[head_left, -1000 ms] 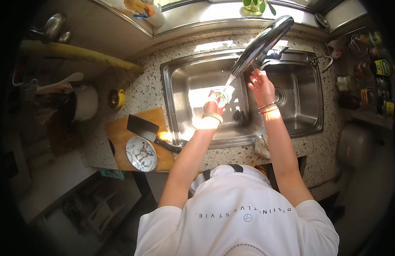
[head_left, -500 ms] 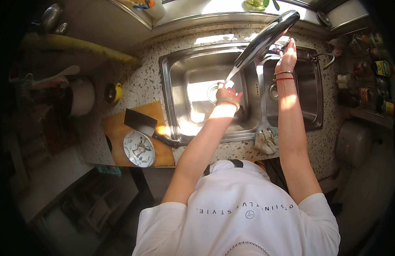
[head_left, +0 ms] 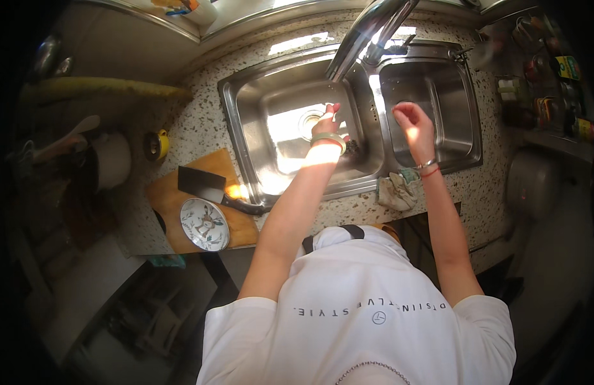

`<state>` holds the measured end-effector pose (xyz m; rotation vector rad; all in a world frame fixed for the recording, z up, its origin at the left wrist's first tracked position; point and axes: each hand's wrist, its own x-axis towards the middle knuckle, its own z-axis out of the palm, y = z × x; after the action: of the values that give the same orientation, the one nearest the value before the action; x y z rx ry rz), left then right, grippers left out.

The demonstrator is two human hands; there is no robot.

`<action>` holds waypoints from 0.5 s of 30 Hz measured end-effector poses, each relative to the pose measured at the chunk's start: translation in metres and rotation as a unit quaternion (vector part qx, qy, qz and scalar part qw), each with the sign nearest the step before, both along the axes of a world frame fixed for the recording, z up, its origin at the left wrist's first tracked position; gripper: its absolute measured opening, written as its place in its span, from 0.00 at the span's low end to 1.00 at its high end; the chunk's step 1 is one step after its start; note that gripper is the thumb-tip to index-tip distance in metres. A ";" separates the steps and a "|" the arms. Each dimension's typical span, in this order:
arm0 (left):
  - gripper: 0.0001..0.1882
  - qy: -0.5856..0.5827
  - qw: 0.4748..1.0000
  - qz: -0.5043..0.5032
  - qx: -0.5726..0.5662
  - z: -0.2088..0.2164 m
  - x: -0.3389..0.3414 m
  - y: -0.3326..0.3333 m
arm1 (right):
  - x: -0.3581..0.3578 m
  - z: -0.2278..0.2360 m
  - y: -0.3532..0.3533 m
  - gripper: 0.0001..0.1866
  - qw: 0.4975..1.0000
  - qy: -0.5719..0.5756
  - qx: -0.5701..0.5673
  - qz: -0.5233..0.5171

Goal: The person chops ginger and adds it to a wok containing raw meat pieces. They season the mixture with soy sauce and salt, then move the wok to the stove and turn on the range hood. The person washes their hands and retrieves eggs from the refrigerator.

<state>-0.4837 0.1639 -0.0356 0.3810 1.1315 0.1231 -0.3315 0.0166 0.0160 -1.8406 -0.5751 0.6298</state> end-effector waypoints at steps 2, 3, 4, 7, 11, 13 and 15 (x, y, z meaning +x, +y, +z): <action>0.30 0.047 0.998 0.042 -0.018 0.029 -0.001 -0.005 | -0.041 0.017 -0.044 0.11 0.968 -0.153 -0.191 0.059; 0.31 0.071 0.994 0.062 -0.058 0.032 -0.001 -0.003 | -0.060 0.024 -0.063 0.13 0.928 -0.253 -0.257 0.096; 0.32 0.094 0.988 0.080 -0.097 0.034 -0.001 0.000 | -0.076 0.027 -0.082 0.14 0.910 -0.275 -0.293 0.107; 0.36 0.004 0.998 0.007 -0.061 -0.003 -0.023 -0.005 | -0.106 0.012 -0.124 0.15 0.889 -0.319 -0.302 0.127; 0.39 0.023 0.999 -0.049 -0.008 0.004 -0.021 -0.013 | -0.092 -0.019 -0.125 0.12 0.952 -0.206 -0.217 0.057; 0.41 0.060 0.995 0.027 -0.077 0.022 -0.018 -0.016 | -0.082 -0.015 -0.103 0.15 0.973 -0.145 -0.182 0.004; 0.38 0.049 0.993 0.052 -0.097 0.016 -0.017 -0.021 | -0.071 -0.021 -0.076 0.21 0.954 -0.233 -0.184 0.033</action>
<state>-0.5005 0.1427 -0.0196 0.1567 1.2497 0.0861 -0.4028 -0.0593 -0.0050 -2.3549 -0.8762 0.3571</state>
